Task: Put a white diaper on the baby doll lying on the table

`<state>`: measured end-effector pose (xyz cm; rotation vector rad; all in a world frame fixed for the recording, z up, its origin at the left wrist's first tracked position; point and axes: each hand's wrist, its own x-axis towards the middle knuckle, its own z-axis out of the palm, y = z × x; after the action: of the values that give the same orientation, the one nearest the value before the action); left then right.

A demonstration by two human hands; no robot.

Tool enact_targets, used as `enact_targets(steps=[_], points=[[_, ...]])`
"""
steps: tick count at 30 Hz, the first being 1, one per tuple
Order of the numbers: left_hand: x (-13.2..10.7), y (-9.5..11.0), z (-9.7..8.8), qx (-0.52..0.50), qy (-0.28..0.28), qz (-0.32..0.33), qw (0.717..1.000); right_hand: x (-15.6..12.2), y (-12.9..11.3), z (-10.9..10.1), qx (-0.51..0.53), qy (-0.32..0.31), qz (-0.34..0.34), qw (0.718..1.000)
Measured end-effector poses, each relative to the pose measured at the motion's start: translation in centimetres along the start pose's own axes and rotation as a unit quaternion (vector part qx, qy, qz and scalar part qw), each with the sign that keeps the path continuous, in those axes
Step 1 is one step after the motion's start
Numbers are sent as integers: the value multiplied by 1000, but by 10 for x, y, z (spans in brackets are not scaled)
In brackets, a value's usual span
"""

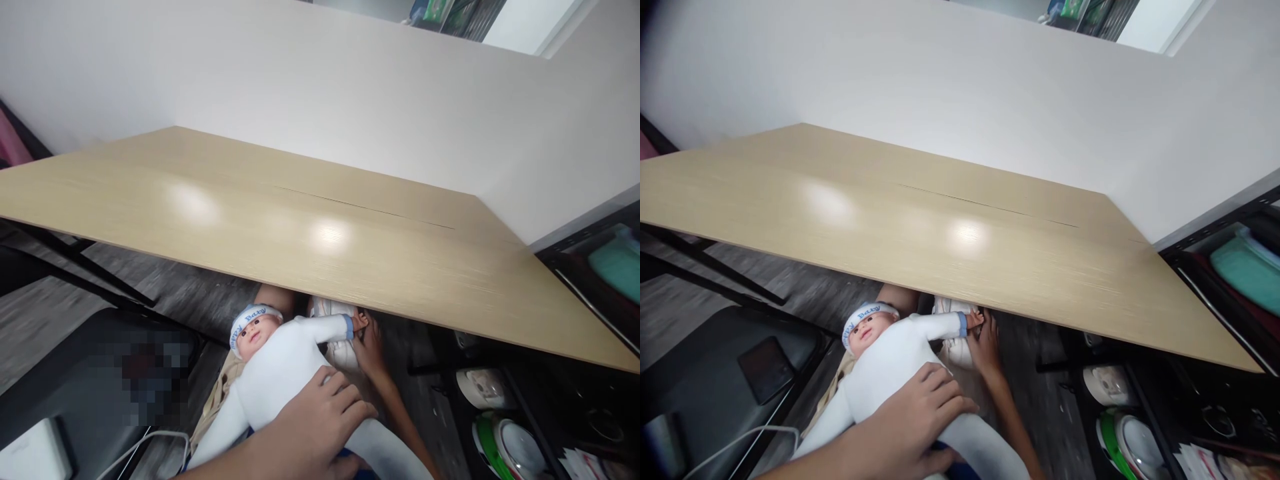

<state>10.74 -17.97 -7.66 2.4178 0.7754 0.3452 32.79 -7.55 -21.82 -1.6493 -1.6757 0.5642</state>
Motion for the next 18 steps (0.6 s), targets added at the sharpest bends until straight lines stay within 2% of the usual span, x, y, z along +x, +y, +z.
enact_targets(steps=[2,5,10,14,18], points=[[-1,0,1,-1,6,7,1000,-7,5,9,-10,-25,-20,999],[-2,0,2,-1,11,13,1000,-7,-1,26,-17,-57,-51,997],[-3,-2,6,-3,23,13,1000,17,-23,41,-25,-63,-67,995],[-4,-2,7,-1,28,13,1000,18,-31,29,-36,-76,-62,995],[-2,-3,7,10,29,20,999,-14,-29,-5,-43,-91,-47,994]])
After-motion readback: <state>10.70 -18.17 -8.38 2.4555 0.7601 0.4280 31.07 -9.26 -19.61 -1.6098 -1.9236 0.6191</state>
